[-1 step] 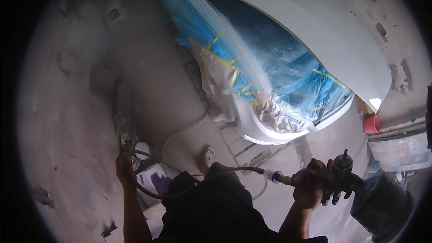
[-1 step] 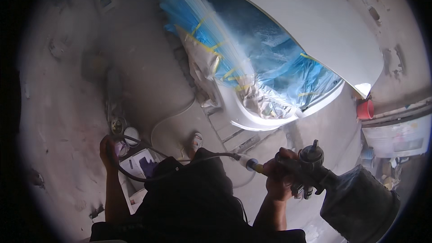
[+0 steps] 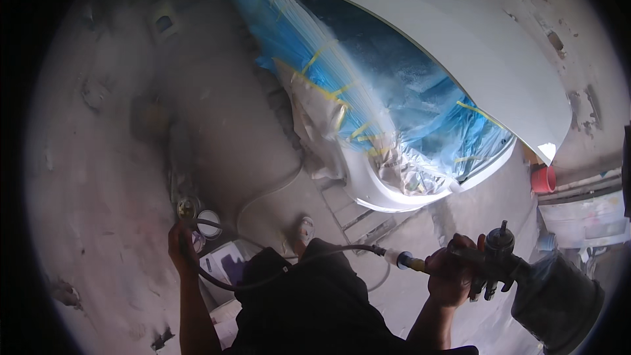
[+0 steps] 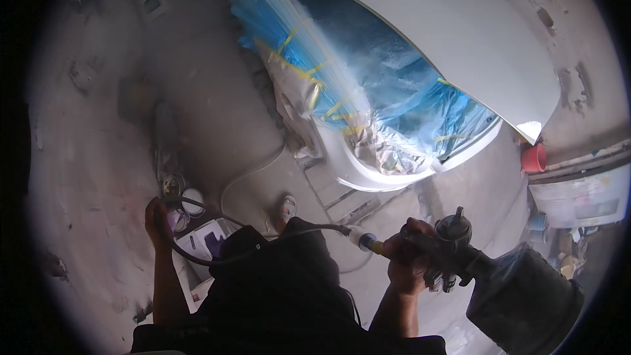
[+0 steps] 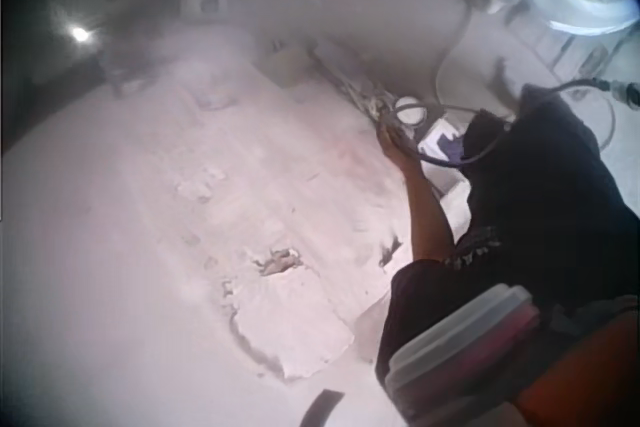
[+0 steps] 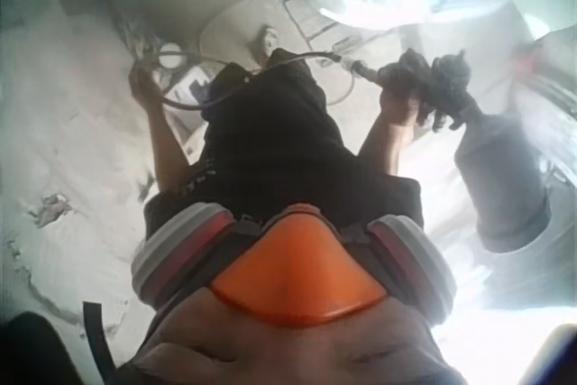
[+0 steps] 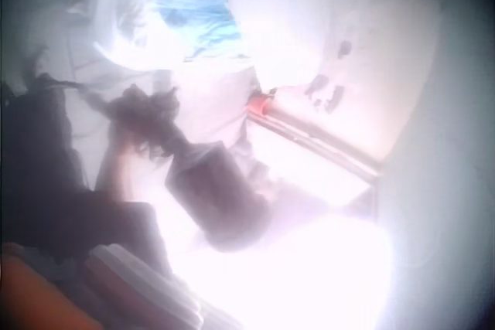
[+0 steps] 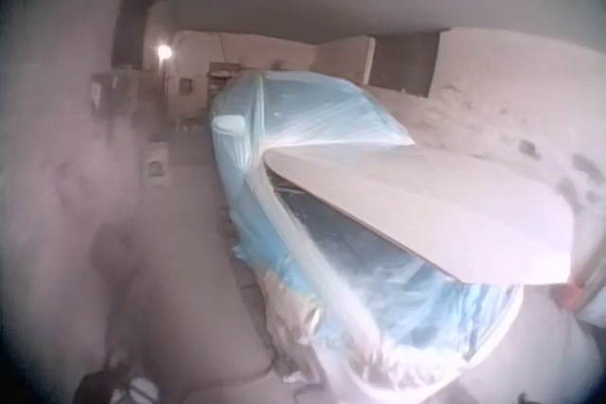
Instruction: The person uses a spray gun to apply white paint to a car hood that is partially masked with plastic sheeting and tape. After spraying, the person walks to a workbench, picks up a metal straightedge and a small tool, then returns to the hood to scrape or mark the painted surface.
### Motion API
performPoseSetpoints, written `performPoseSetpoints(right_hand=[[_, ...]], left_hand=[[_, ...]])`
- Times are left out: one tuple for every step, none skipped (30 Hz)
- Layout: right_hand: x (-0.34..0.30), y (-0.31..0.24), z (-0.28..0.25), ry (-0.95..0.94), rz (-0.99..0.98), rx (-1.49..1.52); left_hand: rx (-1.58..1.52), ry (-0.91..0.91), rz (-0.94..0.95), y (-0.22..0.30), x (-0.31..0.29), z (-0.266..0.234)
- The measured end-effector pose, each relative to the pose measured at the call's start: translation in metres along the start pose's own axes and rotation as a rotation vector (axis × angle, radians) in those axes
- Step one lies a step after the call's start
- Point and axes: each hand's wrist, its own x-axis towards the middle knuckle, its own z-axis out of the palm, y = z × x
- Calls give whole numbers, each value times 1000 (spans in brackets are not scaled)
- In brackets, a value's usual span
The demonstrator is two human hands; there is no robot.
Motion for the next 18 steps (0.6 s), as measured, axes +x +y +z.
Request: performPoseSetpoints(right_hand=[[6, -2, 9, 33, -5, 3], [13, -6, 17, 63, -10, 5], [17, -8, 25, 99, -11, 9], [20, -8, 31, 131, -12, 14], [21, -7, 34, 137, 8, 34], [20, -5, 38, 144, 27, 52], [17, -3, 39, 144, 49, 58], [14, -1, 40, 145, 67, 64], [11, 6, 45, 122, 95, 79], [8, 12, 52, 121, 101, 89], [9, 12, 61, 132, 101, 83], [9, 11, 76, 165, 80, 73], [11, 11, 88, 191, 66, 56], [12, 10, 101, 217, 54, 39], [12, 11, 113, 240, 52, 17], [11, 13, 127, 265, 35, 2], [11, 15, 142, 288, 17, -12], [12, 19, 158, 310, -11, -21]], left_hand=[[5, -41, -40, 1, 15, 3], [-9, -59, -52, 3, 28, 9], [-24, -79, -64, 6, 41, 15], [-36, -96, -78, 8, 52, 19], [-6, -95, -41, 4, 63, 25], [0, -112, -29, 3, 76, 29], [1, -132, -16, 5, 89, 36], [2, -154, -2, 6, 103, 44], [16, -151, 11, 2, 115, 42], [30, -149, 25, -4, 129, 40], [27, -162, 41, -8, 142, 47], [10, -186, 25, -11, 156, 52], [-9, -209, 7, -13, 169, 58], [-26, -233, -11, -17, 183, 64], [-30, -241, 14, -23, 196, 70], [-36, -249, 44, -31, 210, 76], [-45, -254, 74, -41, 225, 81], [-40, -283, 74, -58, 240, 86]])
